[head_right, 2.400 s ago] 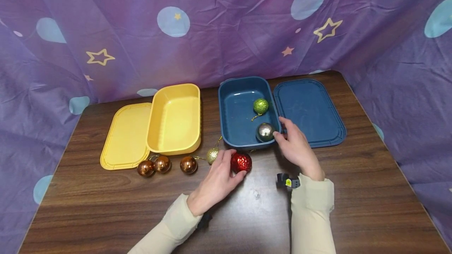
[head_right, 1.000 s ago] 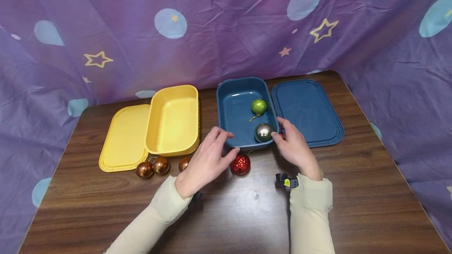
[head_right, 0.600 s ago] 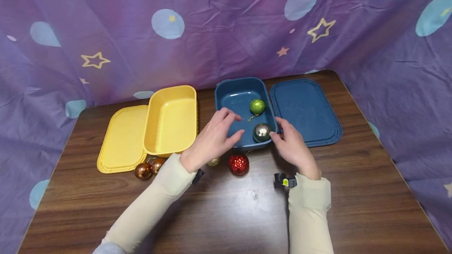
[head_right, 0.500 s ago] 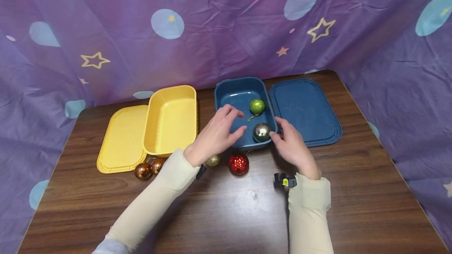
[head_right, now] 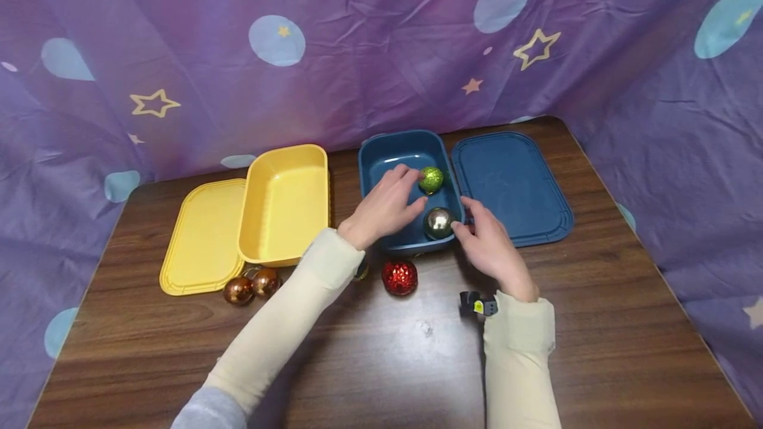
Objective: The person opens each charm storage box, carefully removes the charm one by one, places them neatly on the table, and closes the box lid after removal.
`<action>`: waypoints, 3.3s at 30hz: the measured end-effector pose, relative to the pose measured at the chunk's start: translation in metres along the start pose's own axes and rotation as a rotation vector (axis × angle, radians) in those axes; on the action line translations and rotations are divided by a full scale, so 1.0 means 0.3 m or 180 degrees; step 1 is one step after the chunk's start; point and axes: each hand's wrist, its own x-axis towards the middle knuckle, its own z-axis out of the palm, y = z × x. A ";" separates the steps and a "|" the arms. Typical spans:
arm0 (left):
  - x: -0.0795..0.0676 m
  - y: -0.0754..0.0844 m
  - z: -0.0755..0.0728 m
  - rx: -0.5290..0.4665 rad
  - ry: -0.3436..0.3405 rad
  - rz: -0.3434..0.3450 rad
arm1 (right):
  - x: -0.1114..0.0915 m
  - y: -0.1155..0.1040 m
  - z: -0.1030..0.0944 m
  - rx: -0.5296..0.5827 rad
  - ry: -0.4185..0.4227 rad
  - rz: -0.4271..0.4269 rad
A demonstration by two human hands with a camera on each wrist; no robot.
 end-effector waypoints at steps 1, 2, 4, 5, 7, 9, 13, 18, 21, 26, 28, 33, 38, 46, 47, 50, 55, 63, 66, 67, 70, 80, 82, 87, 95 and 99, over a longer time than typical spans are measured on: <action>0.008 -0.001 0.003 0.0007 -0.0050 -0.0038 | 0.000 0.000 0.000 0.0002 0.0004 -0.0009; 0.016 -0.002 0.007 0.0011 -0.0097 -0.0074 | 0.000 0.001 0.001 0.0006 0.0005 -0.0014; 0.031 -0.005 0.015 0.0012 -0.0177 -0.0137 | -0.001 0.000 0.001 0.0005 0.0021 -0.0032; 0.038 -0.007 0.020 0.0014 -0.0213 -0.0155 | -0.002 0.000 0.001 0.0009 0.0024 -0.0039; 0.052 -0.010 0.029 -0.0013 -0.0291 -0.0186 | -0.003 -0.001 0.001 0.0012 0.0029 -0.0048; 0.064 -0.012 0.038 -0.0088 -0.0377 -0.0211 | -0.005 -0.003 0.000 0.0013 0.0032 -0.0049; 0.085 -0.015 0.053 -0.0288 -0.0591 -0.0269 | -0.004 -0.004 -0.001 0.0020 0.0022 -0.0048; 0.104 -0.018 0.067 -0.0429 -0.0835 -0.0278 | 0.001 0.000 -0.002 0.0002 0.0013 -0.0032; 0.111 -0.019 0.075 -0.0463 -0.0978 -0.0248 | 0.001 0.000 -0.002 -0.0011 0.0007 -0.0014; 0.116 -0.018 0.090 -0.0400 -0.1127 -0.0313 | 0.001 0.000 -0.004 -0.0006 0.0000 0.0004; 0.116 -0.015 0.096 -0.0287 -0.1124 -0.0365 | 0.001 0.000 -0.004 -0.0001 -0.0006 0.0005; 0.112 -0.012 0.108 0.0062 -0.1026 -0.0388 | 0.003 0.001 -0.003 -0.0008 -0.0003 0.0004; 0.106 -0.023 0.115 0.0355 -0.0943 -0.0317 | 0.001 0.001 -0.001 0.0021 0.0012 -0.0003; 0.096 -0.044 0.114 0.0489 -0.0906 -0.0383 | 0.000 0.000 -0.004 0.0023 -0.0002 0.0015; 0.095 -0.045 0.114 0.0479 -0.0890 -0.0412 | 0.000 0.000 -0.005 0.0026 -0.0008 0.0023; 0.094 -0.043 0.113 0.0473 -0.0860 -0.0484 | -0.001 -0.002 -0.006 0.0029 -0.0025 0.0046; 0.092 -0.032 0.109 0.0478 -0.0942 -0.0530 | 0.000 0.001 -0.005 0.0009 0.0005 0.0012; 0.084 -0.016 0.089 0.0469 -0.1039 -0.0563 | -0.001 0.006 -0.001 0.0014 0.0026 -0.0003; 0.082 -0.015 0.084 0.0474 -0.1051 -0.0598 | 0.000 0.006 -0.001 0.0021 0.0019 -0.0003; 0.081 -0.015 0.083 0.0471 -0.1055 -0.0608 | 0.000 0.006 -0.001 0.0022 0.0019 -0.0002; 0.080 -0.015 0.078 0.0450 -0.1041 -0.0622 | 0.000 0.005 -0.001 0.0027 0.0010 0.0005; 0.081 -0.011 0.058 0.0516 -0.0924 -0.0694 | 0.003 -0.001 -0.002 0.0019 -0.0024 0.0042; 0.081 -0.010 0.053 0.0500 -0.0893 -0.0702 | 0.003 -0.002 -0.002 0.0013 -0.0028 0.0048; 0.075 -0.004 0.029 0.0366 -0.0792 -0.0717 | 0.004 -0.003 -0.001 0.0021 -0.0042 0.0058; 0.061 0.003 -0.005 0.0246 -0.0605 -0.0703 | 0.001 -0.004 -0.002 0.0039 -0.0028 0.0030; 0.060 0.010 -0.014 0.0200 -0.0520 -0.0673 | -0.002 -0.001 -0.004 0.0020 -0.0030 0.0019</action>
